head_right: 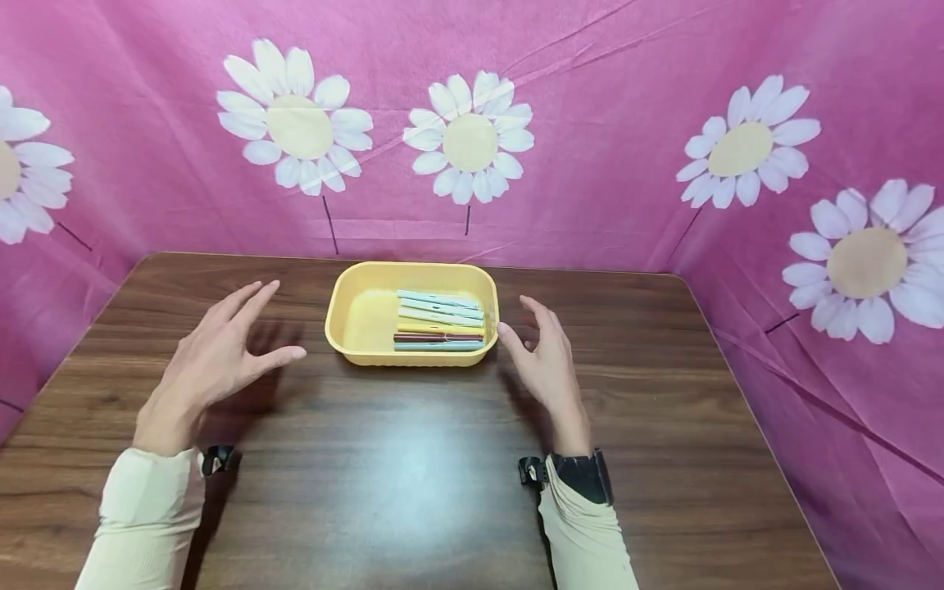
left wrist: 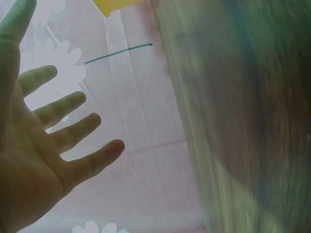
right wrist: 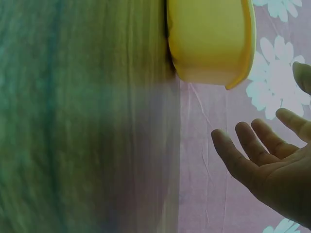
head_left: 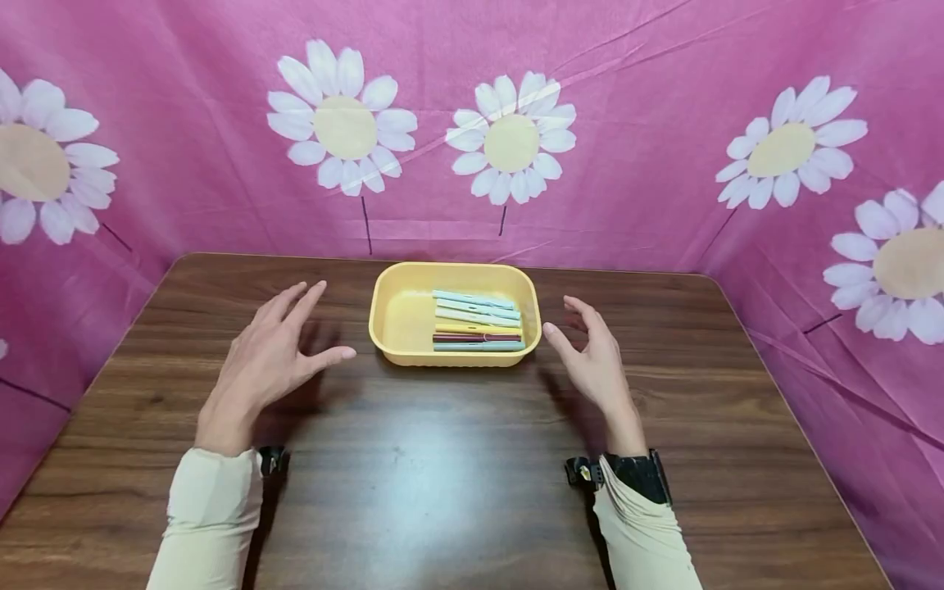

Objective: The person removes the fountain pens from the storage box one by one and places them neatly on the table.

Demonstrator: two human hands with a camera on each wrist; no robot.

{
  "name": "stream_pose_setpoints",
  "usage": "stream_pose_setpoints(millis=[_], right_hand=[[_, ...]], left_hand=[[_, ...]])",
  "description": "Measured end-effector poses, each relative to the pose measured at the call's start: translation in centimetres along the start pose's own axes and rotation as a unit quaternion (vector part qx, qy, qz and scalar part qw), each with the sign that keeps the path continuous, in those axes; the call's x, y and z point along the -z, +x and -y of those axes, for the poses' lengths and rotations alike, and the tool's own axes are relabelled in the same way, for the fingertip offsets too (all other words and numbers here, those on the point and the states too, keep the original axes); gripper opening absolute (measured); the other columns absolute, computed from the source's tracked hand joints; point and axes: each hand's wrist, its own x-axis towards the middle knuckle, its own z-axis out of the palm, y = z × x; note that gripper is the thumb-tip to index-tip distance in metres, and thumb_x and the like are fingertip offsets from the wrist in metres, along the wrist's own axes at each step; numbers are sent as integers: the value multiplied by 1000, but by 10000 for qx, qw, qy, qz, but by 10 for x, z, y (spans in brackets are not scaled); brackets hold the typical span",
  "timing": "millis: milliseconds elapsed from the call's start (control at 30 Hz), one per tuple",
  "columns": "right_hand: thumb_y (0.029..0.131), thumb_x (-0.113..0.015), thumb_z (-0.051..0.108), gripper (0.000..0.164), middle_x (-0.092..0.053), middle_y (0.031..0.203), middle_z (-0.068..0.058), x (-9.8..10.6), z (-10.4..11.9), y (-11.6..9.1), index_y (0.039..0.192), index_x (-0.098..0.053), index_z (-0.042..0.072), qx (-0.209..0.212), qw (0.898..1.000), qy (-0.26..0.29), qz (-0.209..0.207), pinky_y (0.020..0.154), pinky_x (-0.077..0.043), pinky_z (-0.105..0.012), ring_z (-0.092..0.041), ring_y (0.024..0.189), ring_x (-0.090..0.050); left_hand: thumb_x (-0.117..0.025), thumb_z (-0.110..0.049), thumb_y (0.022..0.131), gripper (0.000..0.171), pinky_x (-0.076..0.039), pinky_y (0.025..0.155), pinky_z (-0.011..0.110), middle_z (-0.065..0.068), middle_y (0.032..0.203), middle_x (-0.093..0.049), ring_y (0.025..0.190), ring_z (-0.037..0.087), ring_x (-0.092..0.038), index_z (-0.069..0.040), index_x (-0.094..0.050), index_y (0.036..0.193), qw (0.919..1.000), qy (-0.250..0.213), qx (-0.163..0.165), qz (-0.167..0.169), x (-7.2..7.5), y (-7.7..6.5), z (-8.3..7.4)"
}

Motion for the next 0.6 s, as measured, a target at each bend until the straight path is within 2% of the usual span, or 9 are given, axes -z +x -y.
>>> stream_pose_setpoints(millis=[200, 367, 600], right_hand=[[99, -69, 24, 55, -51, 144, -21, -3, -2, 0, 147, -48, 6, -59, 9998, 175, 89, 99, -47, -60, -38, 129, -52], [98, -69, 19, 54, -51, 143, -23, -7, -3, -1, 146, -49, 3, -103, 9992, 363, 105, 101, -47, -57, -38, 127, -53], [99, -68, 11, 51, -49, 142, -27, -13, -3, 1, 144, -48, -1, -79, 9964, 811, 252, 106, -44, -53, -43, 126, -52]], left_hand=[[-76, -63, 82, 95, -41, 95, 69, 16, 152, -44, 137, 43, -39, -18, -39, 157, 9994, -98, -214, -247, -5, 6, -5], [-76, -63, 82, 92, -41, 95, 69, 15, 149, -46, 136, 41, -41, -18, -43, 155, 9989, -243, -353, -185, -10, 13, -11], [-79, -59, 81, 89, -39, 102, 64, 16, 146, -48, 133, 39, -42, -15, -47, 152, 9966, -495, -641, -139, -19, 19, -15]])
